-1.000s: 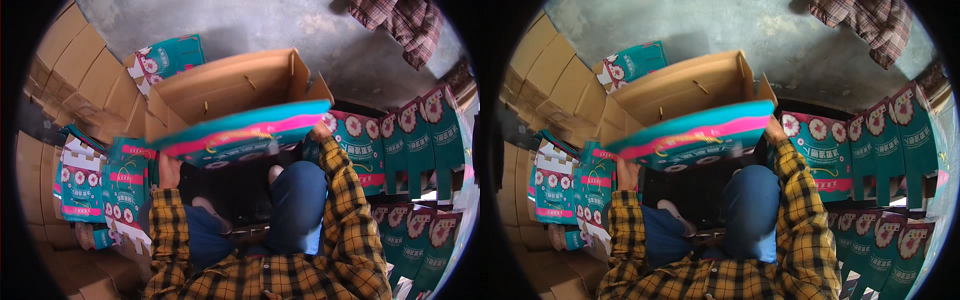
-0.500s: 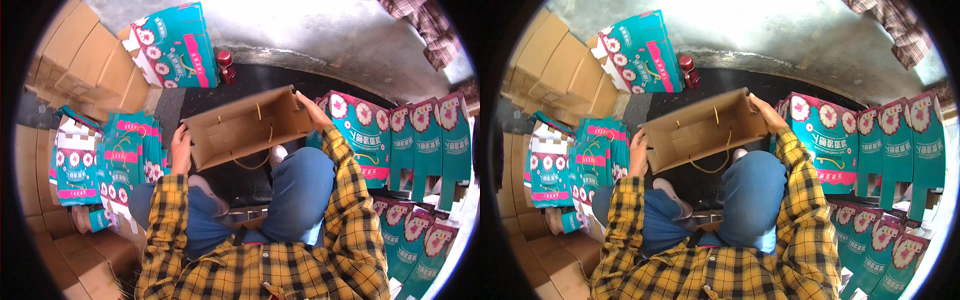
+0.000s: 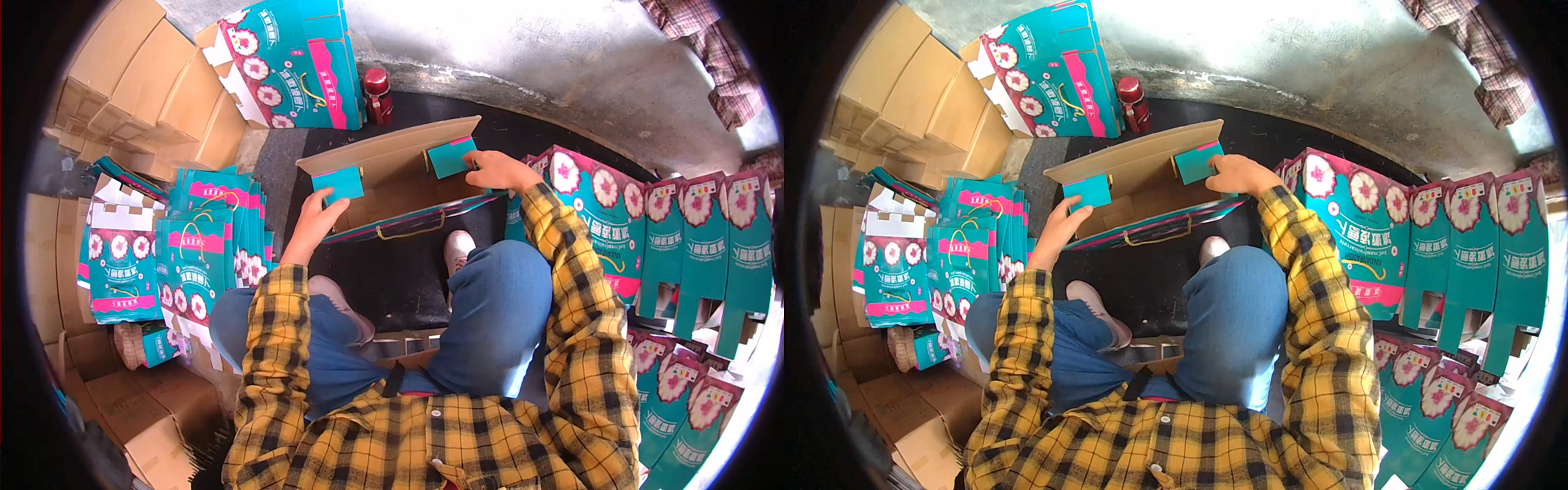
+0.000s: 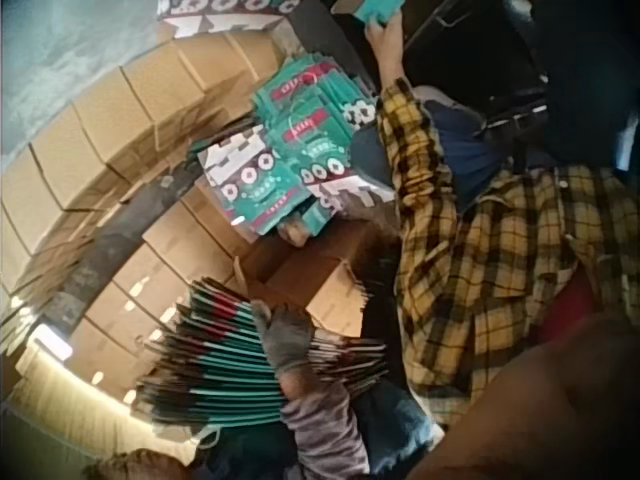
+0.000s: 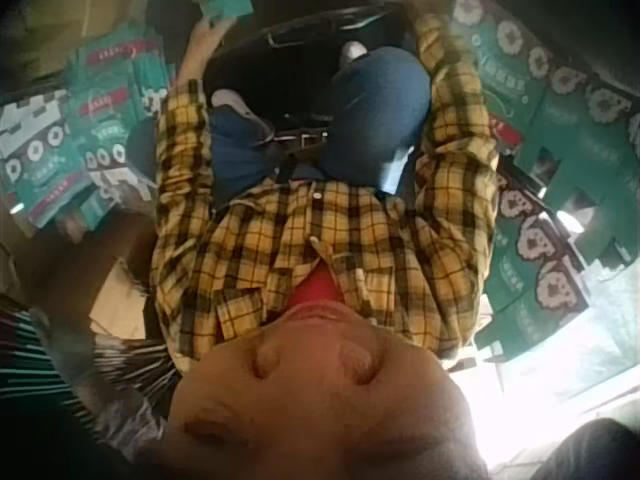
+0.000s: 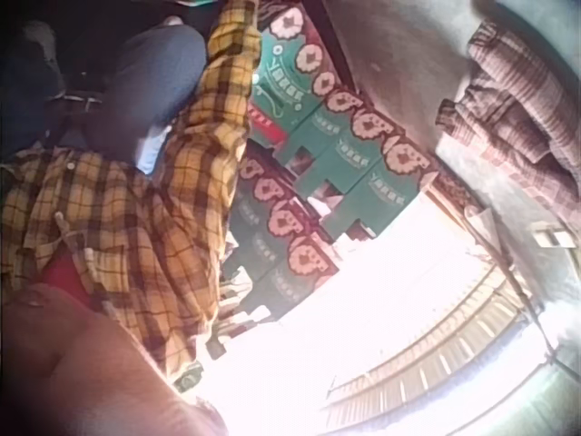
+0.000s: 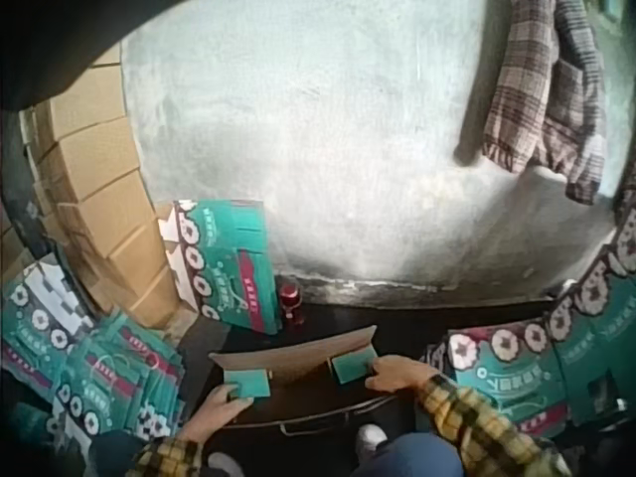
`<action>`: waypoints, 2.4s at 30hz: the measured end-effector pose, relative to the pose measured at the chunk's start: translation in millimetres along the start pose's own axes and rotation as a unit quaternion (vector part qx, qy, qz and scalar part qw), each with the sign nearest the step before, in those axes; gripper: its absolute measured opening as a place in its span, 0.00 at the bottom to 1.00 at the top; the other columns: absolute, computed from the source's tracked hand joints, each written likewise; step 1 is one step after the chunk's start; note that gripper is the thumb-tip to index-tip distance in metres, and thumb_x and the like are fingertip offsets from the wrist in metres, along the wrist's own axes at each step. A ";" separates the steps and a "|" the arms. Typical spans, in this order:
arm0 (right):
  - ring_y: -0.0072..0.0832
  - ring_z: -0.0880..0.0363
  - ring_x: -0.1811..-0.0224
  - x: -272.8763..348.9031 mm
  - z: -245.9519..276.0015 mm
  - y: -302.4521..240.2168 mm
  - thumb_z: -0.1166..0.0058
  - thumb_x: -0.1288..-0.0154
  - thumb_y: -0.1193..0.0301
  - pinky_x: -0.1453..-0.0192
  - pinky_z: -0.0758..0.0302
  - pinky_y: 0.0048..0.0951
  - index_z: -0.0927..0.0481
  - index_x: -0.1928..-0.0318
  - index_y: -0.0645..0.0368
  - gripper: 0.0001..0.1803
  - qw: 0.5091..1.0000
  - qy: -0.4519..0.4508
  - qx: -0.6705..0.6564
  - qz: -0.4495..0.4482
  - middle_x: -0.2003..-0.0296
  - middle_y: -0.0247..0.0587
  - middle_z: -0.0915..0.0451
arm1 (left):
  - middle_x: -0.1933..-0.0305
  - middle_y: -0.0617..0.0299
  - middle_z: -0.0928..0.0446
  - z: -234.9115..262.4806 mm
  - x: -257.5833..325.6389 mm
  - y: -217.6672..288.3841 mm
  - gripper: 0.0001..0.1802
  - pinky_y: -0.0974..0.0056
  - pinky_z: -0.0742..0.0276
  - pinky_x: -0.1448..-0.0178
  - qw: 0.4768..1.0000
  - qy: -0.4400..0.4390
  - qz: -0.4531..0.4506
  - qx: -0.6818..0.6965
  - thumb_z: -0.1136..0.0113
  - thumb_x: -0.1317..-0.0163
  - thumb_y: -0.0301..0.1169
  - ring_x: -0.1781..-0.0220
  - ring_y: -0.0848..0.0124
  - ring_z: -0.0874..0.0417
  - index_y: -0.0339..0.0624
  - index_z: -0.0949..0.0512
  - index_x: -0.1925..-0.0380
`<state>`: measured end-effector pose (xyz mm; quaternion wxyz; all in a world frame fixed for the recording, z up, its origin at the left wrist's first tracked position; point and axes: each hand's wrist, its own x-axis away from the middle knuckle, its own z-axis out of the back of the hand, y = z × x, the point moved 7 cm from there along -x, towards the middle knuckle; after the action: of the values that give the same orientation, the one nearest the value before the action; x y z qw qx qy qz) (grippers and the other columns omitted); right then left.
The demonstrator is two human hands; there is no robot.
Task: The person assembles cardboard gift boxes by taking flattened cardboard sheets from a stack, folding the sides and flaps into box shapes, and stacking the finished boxes onto a pile.
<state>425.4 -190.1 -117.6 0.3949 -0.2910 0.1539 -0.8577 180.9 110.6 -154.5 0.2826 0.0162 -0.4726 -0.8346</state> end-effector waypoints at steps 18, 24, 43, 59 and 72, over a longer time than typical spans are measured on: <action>0.49 0.13 0.52 -13.1 -23.2 -28.3 0.47 0.33 0.60 0.48 0.18 0.48 0.11 0.59 0.60 0.18 0.967 -0.001 0.256 -0.014 0.58 0.52 0.12 | 0.38 0.38 0.23 3.0 2.5 -2.7 0.34 0.54 0.32 0.28 1.000 0.023 -0.005 0.002 0.41 0.40 0.44 0.33 0.50 0.24 0.30 0.24 0.39; 0.50 0.13 0.58 -23.9 -16.9 30.9 0.65 0.24 0.39 0.45 0.22 0.47 0.15 0.58 0.70 0.42 0.991 0.132 -0.025 -0.026 0.62 0.66 0.16 | 0.46 0.41 0.17 1.6 9.1 22.3 0.32 0.56 0.26 0.37 0.999 0.033 0.002 0.028 0.41 0.37 0.43 0.42 0.55 0.17 0.30 0.24 0.40; 0.31 0.20 0.49 -24.9 11.1 39.9 0.53 0.38 0.25 0.47 0.22 0.37 0.33 0.29 0.49 0.50 0.867 0.105 -0.459 -0.161 0.47 0.46 0.24 | 0.46 0.49 0.18 9.4 1.9 -13.0 0.26 0.59 0.26 0.37 0.996 0.073 0.023 0.052 0.42 0.35 0.41 0.43 0.64 0.19 0.31 0.22 0.44; 0.30 0.22 0.45 -18.6 1.7 50.5 0.53 0.29 0.50 0.42 0.25 0.35 0.45 0.22 0.63 0.44 0.870 0.088 -0.479 -0.077 0.49 0.39 0.22 | 0.51 0.51 0.17 16.1 11.5 10.6 0.25 0.61 0.25 0.41 0.997 0.044 -0.012 0.057 0.43 0.34 0.39 0.48 0.66 0.18 0.31 0.21 0.45; 0.37 0.24 0.37 -24.9 2.2 48.7 0.36 0.37 0.46 0.36 0.26 0.37 0.39 0.25 0.67 0.51 0.935 0.053 -0.344 -0.066 0.37 0.52 0.24 | 0.50 0.50 0.17 17.1 13.4 3.4 0.26 0.59 0.24 0.41 0.997 0.047 0.025 0.051 0.42 0.34 0.40 0.49 0.66 0.17 0.32 0.22 0.43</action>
<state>468.3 -202.3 -149.3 0.2047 -0.3724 0.4409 -0.7906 166.1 116.1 -139.2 0.3243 0.0583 -0.5012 -0.8001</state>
